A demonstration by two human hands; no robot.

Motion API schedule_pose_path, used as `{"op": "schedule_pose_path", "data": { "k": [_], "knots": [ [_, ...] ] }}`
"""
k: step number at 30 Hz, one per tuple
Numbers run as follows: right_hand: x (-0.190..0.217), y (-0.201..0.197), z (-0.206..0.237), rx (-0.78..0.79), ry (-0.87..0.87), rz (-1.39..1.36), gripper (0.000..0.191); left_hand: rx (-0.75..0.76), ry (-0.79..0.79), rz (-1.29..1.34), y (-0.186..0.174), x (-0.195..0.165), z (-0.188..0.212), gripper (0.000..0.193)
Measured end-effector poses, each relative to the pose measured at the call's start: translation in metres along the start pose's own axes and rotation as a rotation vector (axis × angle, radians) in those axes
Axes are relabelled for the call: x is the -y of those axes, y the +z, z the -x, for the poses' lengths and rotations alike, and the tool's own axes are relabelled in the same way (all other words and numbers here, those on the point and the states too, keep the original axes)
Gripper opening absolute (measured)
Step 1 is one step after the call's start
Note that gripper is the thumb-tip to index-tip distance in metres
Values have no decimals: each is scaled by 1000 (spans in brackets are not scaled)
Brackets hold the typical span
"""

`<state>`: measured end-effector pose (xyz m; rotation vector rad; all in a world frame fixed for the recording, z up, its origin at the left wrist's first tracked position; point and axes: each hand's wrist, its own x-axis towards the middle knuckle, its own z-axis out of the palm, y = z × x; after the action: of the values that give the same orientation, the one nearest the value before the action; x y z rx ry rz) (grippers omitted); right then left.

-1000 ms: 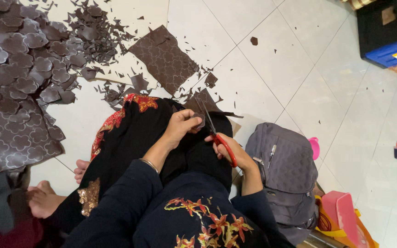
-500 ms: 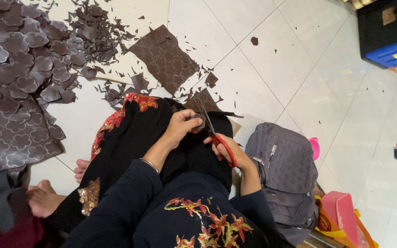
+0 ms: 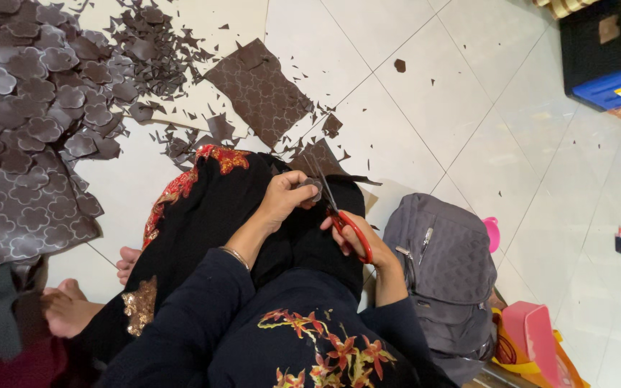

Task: The person sits on the floor and uses red-handled scissors to cut a dark brown patterned fabric into small flower-shaped pieces. The person holds the fabric with the left hand and cuts with the right hand, placing the finished pieces into a growing pile on the floor.

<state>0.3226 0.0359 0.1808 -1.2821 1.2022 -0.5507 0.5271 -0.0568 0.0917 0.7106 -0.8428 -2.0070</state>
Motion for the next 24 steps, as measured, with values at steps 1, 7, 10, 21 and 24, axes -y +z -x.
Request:
{"op": "schedule_pose_path", "data": {
  "k": [1,7,10,21,24],
  "knots": [
    [-1,0,0,3,-4,3,90,-1,-1,-1,1,0,1,9],
    [-7,-6,3,-21,-1,19,90,-29,-33,28,8,-4,2,10],
    [-6,-5,3,-7,12,-9,92,-30,-46,75,9,-7,2,9],
    [3,10,10,120,-12,-118,99,-40,-43,72,3,-5,13,8],
    [0,9,12,117,-29,-114,98,-32,-28,76,2,-2,13,8]
  ]
}}
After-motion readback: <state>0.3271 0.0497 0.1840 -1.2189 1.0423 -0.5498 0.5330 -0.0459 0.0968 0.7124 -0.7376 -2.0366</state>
